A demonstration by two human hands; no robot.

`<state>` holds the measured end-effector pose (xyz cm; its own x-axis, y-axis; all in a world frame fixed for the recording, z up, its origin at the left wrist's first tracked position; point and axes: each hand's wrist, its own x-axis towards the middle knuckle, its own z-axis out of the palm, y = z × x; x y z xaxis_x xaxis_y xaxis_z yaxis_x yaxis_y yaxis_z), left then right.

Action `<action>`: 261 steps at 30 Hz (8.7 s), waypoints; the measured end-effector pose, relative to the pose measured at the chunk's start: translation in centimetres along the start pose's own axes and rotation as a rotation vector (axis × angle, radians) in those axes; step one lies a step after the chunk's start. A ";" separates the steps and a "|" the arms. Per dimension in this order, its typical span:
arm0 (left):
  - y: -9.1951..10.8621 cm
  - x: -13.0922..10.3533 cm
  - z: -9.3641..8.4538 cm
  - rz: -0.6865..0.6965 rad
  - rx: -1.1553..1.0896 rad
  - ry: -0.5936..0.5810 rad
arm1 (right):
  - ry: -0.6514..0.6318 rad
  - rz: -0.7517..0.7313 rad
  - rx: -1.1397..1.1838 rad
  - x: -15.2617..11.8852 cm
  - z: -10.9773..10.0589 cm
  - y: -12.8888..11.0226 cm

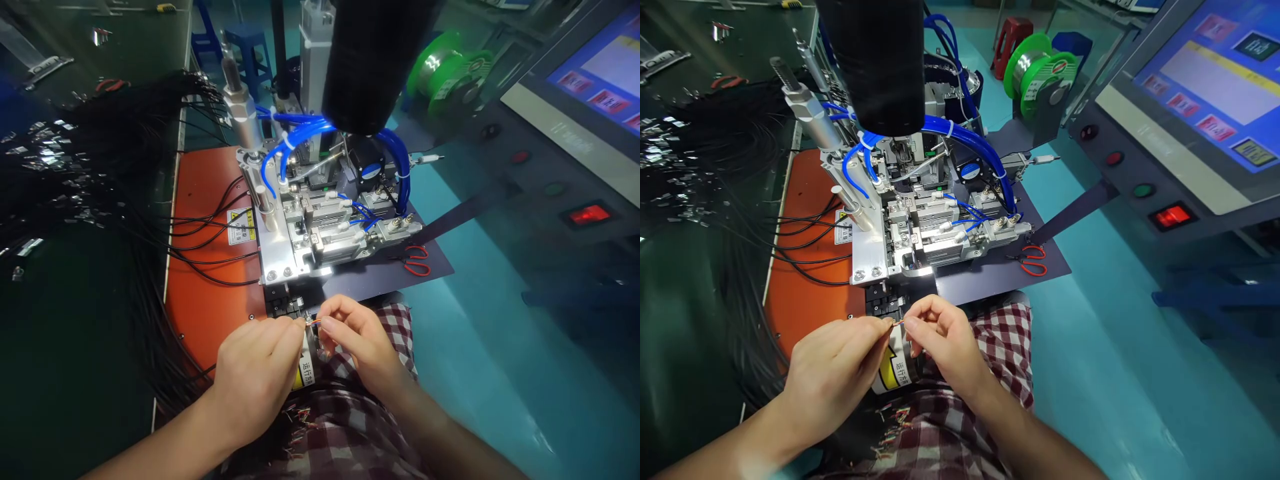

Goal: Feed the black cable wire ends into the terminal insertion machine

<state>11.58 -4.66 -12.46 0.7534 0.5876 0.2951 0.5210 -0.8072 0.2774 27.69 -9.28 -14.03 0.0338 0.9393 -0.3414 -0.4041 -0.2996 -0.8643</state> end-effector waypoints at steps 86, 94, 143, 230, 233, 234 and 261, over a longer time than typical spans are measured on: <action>0.4 1.4 -0.5 -0.962 -1.631 -0.290 | -0.119 0.133 0.438 0.2 0.3 1.1; 0.4 1.3 -0.4 -0.987 -1.626 -0.273 | -0.075 0.104 0.322 -0.2 0.5 1.3; 1.5 0.5 0.2 -1.035 -1.511 -0.102 | 0.040 -0.036 0.038 -0.6 0.3 1.7; 0.7 0.7 -0.2 -1.155 -1.497 -0.097 | 0.069 -0.136 -0.422 -0.7 1.4 1.1; 0.6 0.6 -0.1 -1.152 -1.464 -0.101 | 0.049 0.001 -0.225 0.0 0.6 0.8; 0.6 0.6 0.0 -1.148 -1.455 -0.107 | 0.048 0.013 -0.174 0.2 0.4 0.8; 0.1 0.1 0.9 -1.044 -1.410 -0.147 | 0.036 -0.098 -0.233 0.2 0.8 1.4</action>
<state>12.08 -4.77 -13.25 0.4296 0.7073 -0.5613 0.1129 0.5747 0.8105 26.42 -9.40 -15.04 0.0968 0.9604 -0.2611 -0.1761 -0.2417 -0.9542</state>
